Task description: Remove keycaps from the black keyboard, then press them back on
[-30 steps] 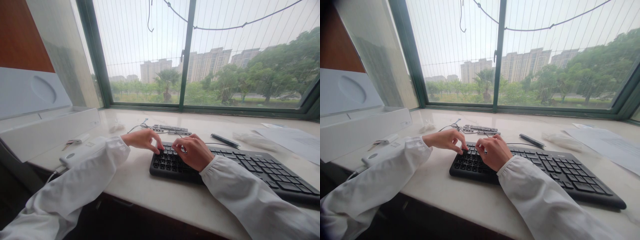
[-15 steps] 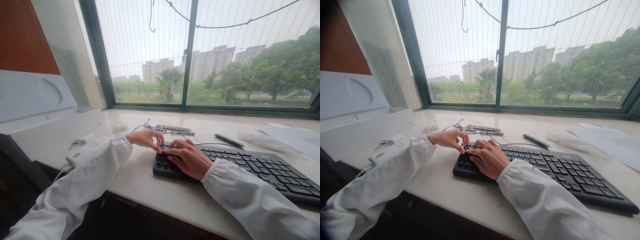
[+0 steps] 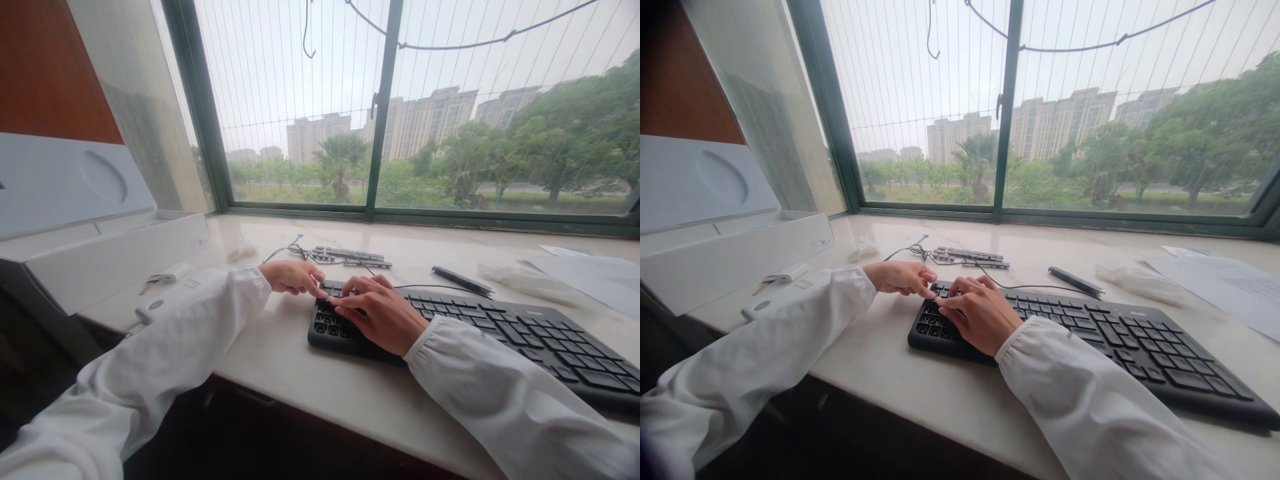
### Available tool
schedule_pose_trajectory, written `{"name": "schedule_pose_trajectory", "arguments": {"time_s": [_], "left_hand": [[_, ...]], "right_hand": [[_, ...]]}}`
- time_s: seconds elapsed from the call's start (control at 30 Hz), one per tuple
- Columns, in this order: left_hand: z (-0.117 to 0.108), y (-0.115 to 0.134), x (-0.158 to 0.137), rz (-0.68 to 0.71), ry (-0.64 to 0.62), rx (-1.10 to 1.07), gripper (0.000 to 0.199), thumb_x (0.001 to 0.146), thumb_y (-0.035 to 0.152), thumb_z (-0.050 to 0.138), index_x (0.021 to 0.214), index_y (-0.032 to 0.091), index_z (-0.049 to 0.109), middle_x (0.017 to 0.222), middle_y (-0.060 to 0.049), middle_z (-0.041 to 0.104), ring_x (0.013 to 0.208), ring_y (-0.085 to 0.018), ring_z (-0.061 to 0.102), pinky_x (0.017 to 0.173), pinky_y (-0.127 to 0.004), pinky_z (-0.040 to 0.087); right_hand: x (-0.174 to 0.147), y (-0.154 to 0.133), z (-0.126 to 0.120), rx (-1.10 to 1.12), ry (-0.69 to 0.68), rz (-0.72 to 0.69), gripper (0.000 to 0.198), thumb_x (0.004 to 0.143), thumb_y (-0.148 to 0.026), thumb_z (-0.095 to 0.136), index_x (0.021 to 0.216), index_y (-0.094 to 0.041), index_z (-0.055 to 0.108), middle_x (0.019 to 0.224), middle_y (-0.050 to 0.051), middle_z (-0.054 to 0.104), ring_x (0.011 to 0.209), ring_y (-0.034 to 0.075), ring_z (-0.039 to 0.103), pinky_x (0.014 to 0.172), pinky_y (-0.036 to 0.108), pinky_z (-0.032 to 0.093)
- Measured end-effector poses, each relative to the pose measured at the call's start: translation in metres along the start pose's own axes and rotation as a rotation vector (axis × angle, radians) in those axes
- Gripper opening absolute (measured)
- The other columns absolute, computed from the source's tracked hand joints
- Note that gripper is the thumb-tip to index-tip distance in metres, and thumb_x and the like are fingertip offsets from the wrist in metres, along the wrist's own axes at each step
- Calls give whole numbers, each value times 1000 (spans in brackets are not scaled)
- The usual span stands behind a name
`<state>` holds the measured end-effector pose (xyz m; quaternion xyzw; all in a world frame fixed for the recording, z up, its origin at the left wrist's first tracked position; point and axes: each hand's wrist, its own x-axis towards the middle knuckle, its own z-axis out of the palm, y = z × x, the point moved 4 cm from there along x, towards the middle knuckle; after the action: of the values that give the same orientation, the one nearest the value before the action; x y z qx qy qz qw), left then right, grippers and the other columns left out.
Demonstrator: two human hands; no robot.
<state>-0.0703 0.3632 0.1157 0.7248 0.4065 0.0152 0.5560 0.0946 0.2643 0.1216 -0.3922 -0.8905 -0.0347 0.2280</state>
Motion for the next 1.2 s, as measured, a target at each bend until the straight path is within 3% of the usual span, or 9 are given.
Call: {"name": "schedule_pose_trajectory", "arguments": {"time_s": [0.23, 0.7, 0.93, 1.2], "left_hand": [[3, 2, 1, -22, -8, -47, 68, 57, 38, 86, 70, 23, 21, 56, 10, 17, 49, -8, 9, 45, -27, 0], [4, 4, 1, 12, -15, -26, 73, 52, 42, 88, 67, 23, 19, 57, 10, 16, 48, -7, 10, 45, -26, 2], [5, 2, 3, 22, -44, -56, 73, 52, 40, 87, 68, 23, 19, 58, 9, 16, 49, -7, 9, 45, -27, 1], [6, 4, -2, 89, 22, -57, 66, 56, 34, 85, 69, 22, 22, 59, 9, 19, 51, -8, 14, 46, -27, 3]], "right_hand": [[3, 1, 0, 9, -13, 0, 27, 97, -35, 48, 94, -30, 74, 99, 1, 64, 85, 13, 58, 84, 33, 32], [7, -3, -2, -13, 13, -72, 26, 96, -28, 49, 88, -27, 73, 94, 0, 67, 80, 11, 60, 84, 32, 32], [7, -1, 0, -6, 21, -96, 25, 96, -28, 50, 88, -26, 73, 94, 0, 67, 78, 11, 59, 82, 32, 32], [5, -1, -1, 6, 54, -133, 26, 97, -28, 47, 95, -25, 72, 93, 2, 67, 83, 12, 60, 84, 31, 34]]}}
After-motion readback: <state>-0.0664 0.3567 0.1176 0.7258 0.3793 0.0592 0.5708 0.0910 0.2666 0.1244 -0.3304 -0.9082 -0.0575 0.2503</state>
